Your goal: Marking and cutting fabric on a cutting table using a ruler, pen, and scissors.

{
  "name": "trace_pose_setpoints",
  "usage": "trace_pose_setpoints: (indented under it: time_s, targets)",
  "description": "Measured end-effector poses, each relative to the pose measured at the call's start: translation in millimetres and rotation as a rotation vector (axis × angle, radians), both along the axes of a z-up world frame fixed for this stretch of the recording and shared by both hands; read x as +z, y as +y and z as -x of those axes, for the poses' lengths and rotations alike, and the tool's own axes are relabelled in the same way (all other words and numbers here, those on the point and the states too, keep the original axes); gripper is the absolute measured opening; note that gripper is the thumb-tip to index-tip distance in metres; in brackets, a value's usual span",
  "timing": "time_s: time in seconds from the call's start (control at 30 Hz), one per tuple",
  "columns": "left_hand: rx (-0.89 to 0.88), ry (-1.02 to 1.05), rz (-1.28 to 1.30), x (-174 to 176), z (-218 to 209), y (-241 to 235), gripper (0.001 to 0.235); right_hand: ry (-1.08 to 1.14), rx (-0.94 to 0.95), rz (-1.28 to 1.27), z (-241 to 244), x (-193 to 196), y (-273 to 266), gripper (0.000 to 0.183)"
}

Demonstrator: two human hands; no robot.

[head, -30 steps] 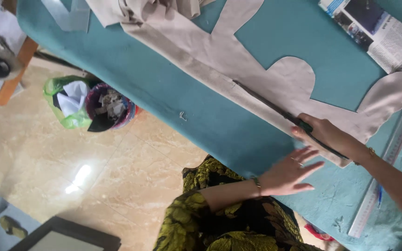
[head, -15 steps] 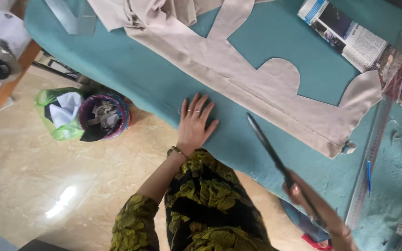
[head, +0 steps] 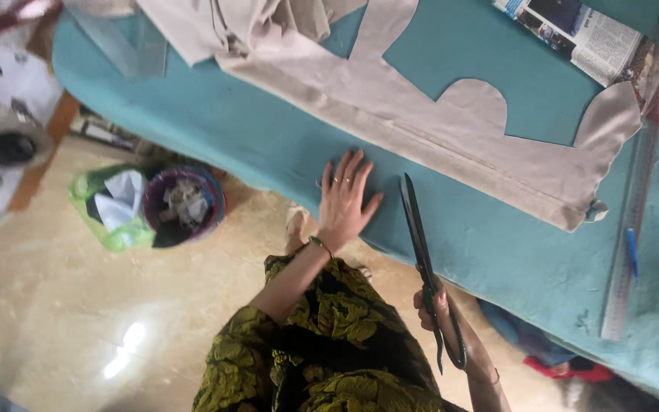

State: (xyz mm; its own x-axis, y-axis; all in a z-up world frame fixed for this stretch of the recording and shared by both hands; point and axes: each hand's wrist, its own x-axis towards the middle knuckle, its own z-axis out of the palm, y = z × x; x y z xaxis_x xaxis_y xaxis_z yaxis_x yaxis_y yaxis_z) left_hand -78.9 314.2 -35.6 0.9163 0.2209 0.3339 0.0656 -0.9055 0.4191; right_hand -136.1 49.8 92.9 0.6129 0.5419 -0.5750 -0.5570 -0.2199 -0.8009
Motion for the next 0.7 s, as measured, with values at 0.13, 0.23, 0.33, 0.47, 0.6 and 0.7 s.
trace_pose_setpoints:
  time_s: [0.13, 0.23, 0.33, 0.47, 0.6, 0.7]
  targets:
    - [-0.082, -0.075, 0.221, 0, -5, 16, 0.052, 0.024, -0.088, 0.018, -5, 0, 61, 0.072]
    - [-0.218, 0.05, 0.757, 21, -9, 46, 0.054, 0.028, -0.156, 0.218, -9, 9, 106, 0.071]
    - [-0.273, 0.31, 1.336, 26, -25, 78, 0.05, -0.062, -0.216, 0.202, -8, 5, 136, 0.06]
    - [-0.293, 0.597, 1.656, 26, -49, 103, 0.056, -0.039, -0.32, 0.201, -2, -16, 156, 0.052]
    - [-0.295, 0.708, 1.91, 19, -62, 107, 0.06, -0.115, -0.322, 0.283, -1, -18, 173, 0.056]
    - [-0.249, 0.783, 1.957, 23, -66, 108, 0.062, -0.119, -0.407, 0.184, -2, -17, 188, 0.058]
